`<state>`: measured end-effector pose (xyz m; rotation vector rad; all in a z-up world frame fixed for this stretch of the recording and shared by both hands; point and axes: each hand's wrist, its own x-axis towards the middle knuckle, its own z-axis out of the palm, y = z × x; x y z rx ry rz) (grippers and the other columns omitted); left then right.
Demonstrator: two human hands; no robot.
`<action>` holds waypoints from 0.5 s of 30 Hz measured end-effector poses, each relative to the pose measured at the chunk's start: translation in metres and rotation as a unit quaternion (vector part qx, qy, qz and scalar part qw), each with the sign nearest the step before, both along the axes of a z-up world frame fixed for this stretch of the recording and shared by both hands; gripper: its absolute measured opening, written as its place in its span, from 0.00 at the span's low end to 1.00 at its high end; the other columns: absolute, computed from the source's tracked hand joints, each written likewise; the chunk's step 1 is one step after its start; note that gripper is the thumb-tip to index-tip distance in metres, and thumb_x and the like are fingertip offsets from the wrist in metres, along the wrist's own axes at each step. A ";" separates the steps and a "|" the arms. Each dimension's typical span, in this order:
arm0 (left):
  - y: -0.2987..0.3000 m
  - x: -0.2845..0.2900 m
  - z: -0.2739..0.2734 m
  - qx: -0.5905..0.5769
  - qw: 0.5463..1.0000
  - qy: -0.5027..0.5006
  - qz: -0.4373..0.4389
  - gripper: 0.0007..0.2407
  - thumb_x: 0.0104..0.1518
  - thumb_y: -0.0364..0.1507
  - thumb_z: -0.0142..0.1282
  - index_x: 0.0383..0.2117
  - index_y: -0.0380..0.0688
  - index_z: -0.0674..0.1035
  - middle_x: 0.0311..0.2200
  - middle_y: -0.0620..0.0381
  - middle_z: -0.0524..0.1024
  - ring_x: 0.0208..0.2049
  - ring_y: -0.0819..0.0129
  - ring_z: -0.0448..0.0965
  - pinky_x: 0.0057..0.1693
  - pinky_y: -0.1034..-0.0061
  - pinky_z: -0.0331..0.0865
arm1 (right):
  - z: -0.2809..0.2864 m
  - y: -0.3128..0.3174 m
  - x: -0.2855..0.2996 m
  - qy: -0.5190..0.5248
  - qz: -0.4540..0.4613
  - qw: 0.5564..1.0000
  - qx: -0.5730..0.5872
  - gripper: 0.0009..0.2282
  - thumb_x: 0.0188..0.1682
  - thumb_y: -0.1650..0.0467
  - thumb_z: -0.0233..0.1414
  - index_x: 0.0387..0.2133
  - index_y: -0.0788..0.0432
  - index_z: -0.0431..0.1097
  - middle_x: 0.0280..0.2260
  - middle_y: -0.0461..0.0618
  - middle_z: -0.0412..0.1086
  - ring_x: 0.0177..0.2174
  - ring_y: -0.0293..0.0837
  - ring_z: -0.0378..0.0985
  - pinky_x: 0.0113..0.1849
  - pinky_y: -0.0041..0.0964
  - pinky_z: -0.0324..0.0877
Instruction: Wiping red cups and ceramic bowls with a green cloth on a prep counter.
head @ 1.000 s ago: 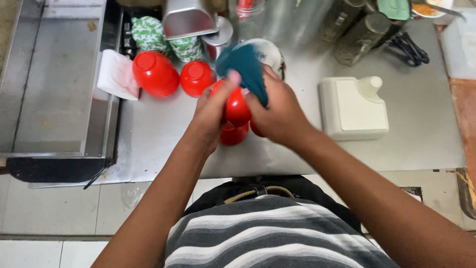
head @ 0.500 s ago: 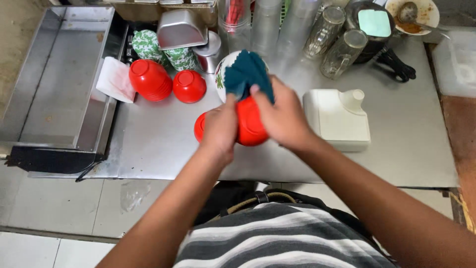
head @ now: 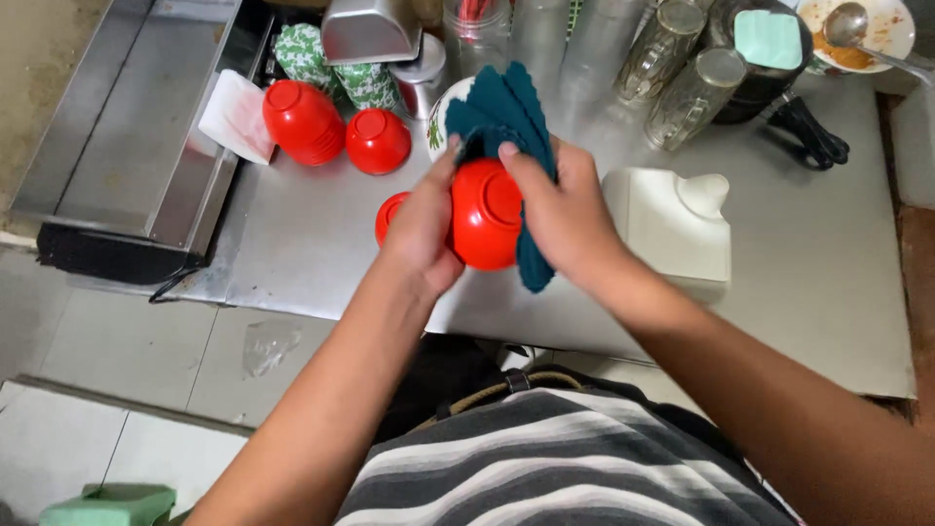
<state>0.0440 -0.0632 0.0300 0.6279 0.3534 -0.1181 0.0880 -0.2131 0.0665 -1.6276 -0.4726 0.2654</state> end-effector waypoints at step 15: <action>-0.001 -0.002 0.020 0.053 0.998 0.011 -0.032 0.29 0.65 0.53 0.31 0.57 0.41 0.71 0.51 0.49 0.77 0.54 0.55 0.77 0.60 0.58 0.73 | -0.006 0.008 -0.017 -0.134 -0.013 0.987 0.093 0.13 0.61 0.68 0.49 0.49 0.68 0.71 0.43 0.45 0.73 0.44 0.34 0.72 0.49 0.33 0.68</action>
